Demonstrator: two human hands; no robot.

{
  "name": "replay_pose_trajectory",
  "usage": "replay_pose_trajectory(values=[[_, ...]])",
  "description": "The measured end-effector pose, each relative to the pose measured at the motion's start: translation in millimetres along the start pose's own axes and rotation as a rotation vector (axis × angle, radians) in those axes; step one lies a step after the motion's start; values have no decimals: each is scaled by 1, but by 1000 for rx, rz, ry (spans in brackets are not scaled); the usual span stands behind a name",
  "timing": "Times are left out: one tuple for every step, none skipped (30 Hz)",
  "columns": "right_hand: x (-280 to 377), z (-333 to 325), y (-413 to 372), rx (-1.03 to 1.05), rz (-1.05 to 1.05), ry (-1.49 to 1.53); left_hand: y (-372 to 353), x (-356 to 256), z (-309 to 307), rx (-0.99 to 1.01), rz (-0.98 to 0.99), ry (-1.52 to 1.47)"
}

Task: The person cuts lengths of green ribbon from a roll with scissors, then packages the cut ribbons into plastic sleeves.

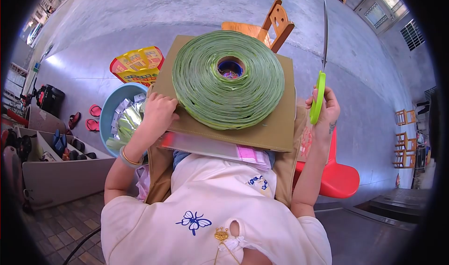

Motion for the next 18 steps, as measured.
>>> replay_pose_trajectory(values=[[0, 0, -1, 4, 14, 13, -1, 0, -4, -168, 41, -11], [1, 1, -1, 12, 11, 16, -5, 5, 0, -166, 62, -63], [1, 3, -1, 18, 9, 20, -9, 6, -1, -162, 85, -113], [0, 4, -2, 24, 8, 25, -13, 7, -4, -158, 108, -164], [0, 6, -3, 30, 9, 19, -19, 11, -4, -113, 93, -197], [-1, 8, -4, 34, 8, 15, -26, 15, -6, -69, 79, -226], [-1, 8, -5, 37, 6, 9, -30, 21, -8, -27, 67, -258], [1, 8, -5, 37, 2, 6, -32, 31, -9, 14, 24, -199], [2, 8, -5, 39, -1, 3, -35, 44, -10, 54, -21, -139], [3, 9, -5, 44, -4, 4, -40, 59, -10, 96, -70, -77], [3, 10, -5, 39, -2, -1, -46, 86, -4, 170, -190, -52], [4, 11, -5, 33, 0, -5, -50, 112, -2, 245, -310, -25], [4, 11, -6, 25, 4, -9, -56, 130, 3, 321, -428, 2], [3, 13, -6, 29, 5, 7, -59, 131, -4, 227, -403, 14], [1, 15, -6, 31, 6, 24, -64, 126, -16, 133, -375, 27], [0, 16, -7, 37, 9, 36, -68, 121, -26, 41, -350, 34], [-2, 19, -8, 51, 21, 77, -66, 117, -14, 98, -312, -146], [-3, 22, -9, 68, 32, 120, -57, 92, -21, 97, -203, -257]])
Point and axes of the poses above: each hand's wrist, its own y-axis towards the middle knuckle, its own z-axis out of the palm, x = y × z, the point moved 9 cm from there along y, towards the middle knuckle, and after that the axes turned 2 degrees about -z, right-handed, at the moved point
